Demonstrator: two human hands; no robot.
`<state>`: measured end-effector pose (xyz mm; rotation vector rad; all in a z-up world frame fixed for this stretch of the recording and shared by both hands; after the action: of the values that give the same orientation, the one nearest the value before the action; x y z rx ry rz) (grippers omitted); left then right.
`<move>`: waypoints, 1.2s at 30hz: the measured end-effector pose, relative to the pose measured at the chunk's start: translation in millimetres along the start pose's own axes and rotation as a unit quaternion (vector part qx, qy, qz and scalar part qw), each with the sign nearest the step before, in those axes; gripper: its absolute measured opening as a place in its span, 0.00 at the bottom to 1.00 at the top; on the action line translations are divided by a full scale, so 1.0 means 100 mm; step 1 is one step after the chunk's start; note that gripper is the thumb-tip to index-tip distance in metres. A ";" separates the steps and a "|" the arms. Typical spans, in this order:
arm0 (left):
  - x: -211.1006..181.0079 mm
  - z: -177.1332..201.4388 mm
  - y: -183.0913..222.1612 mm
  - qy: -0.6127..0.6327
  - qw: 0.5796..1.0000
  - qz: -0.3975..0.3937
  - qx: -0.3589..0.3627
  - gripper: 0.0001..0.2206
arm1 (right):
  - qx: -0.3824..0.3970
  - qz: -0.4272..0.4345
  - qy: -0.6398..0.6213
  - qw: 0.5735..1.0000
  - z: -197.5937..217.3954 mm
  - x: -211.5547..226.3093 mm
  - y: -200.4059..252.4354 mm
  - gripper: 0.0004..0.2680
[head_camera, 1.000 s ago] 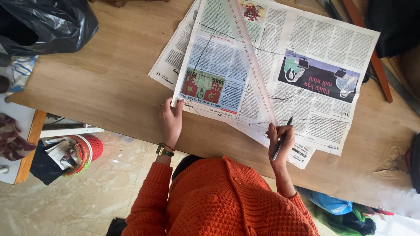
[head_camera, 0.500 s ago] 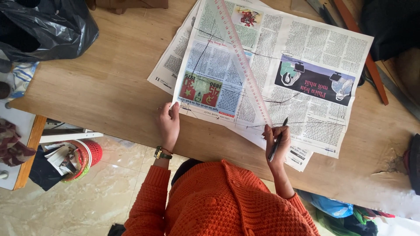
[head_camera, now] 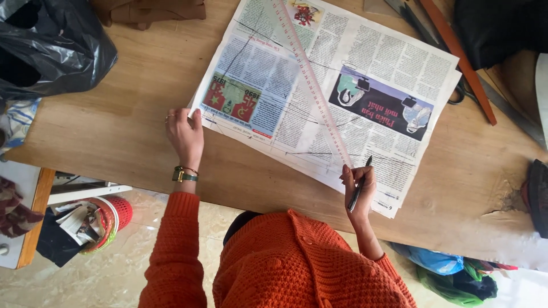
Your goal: Drawing pattern lines on a newspaper using a ruler and a pen for garment construction.
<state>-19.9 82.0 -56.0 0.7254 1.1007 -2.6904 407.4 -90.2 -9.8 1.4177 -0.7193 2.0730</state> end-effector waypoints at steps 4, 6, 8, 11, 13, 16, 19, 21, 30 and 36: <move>0.06 -0.10 -0.11 0.001 1.000 0.004 0.010 0.10 | -0.005 -0.007 0.005 1.000 0.01 0.02 0.02 0.15; 0.00 -0.12 -0.17 -0.005 0.999 -0.010 0.039 0.15 | -0.007 -0.010 0.005 1.000 0.02 0.07 0.02 0.15; 0.01 -0.19 -0.19 -0.004 0.999 -0.022 0.045 0.18 | -0.012 -0.015 0.008 1.000 0.00 0.02 0.04 0.15; 0.07 -0.31 -0.18 -0.023 0.997 -0.030 0.069 0.20 | -0.017 -0.028 0.011 0.999 0.01 -0.08 0.07 0.14; 0.06 -0.34 -0.17 -0.037 0.995 -0.031 0.090 0.19 | -0.024 -0.036 0.012 0.999 0.02 -0.12 0.08 0.14; 0.02 -0.34 -0.16 -0.017 0.992 -0.012 0.121 0.18 | -0.025 -0.038 0.028 0.999 0.05 -0.17 0.07 0.14; 0.13 -0.35 -0.05 -0.006 0.991 -0.001 0.132 0.16 | -0.033 -0.044 0.028 0.998 0.06 -0.24 0.08 0.13; 0.26 -0.37 0.05 0.007 0.989 0.030 0.146 0.11 | -0.027 -0.042 0.032 0.998 0.06 -0.27 0.06 0.14; 0.20 -0.22 0.17 0.041 0.994 -0.006 0.098 0.12 | -0.061 -0.072 0.017 0.995 0.12 -0.28 -0.05 0.14; 0.22 -0.21 0.25 0.070 0.994 -0.049 0.069 0.12 | -0.187 -0.048 0.025 0.981 0.75 -0.62 -0.61 0.13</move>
<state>-23.6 79.6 -95.3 0.9196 1.0112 -2.8590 517.8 -104.4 -36.6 1.1609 -0.9435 1.7777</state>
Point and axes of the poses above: each hand's wrist, its own y-axis away from the middle knuckle, its own z-axis out of the back of the hand, x = y × z, the point moved 3 cm from there along -y, towards the middle knuckle, and after that the axes turned 12 degrees about -x, right-handed, at the moved point
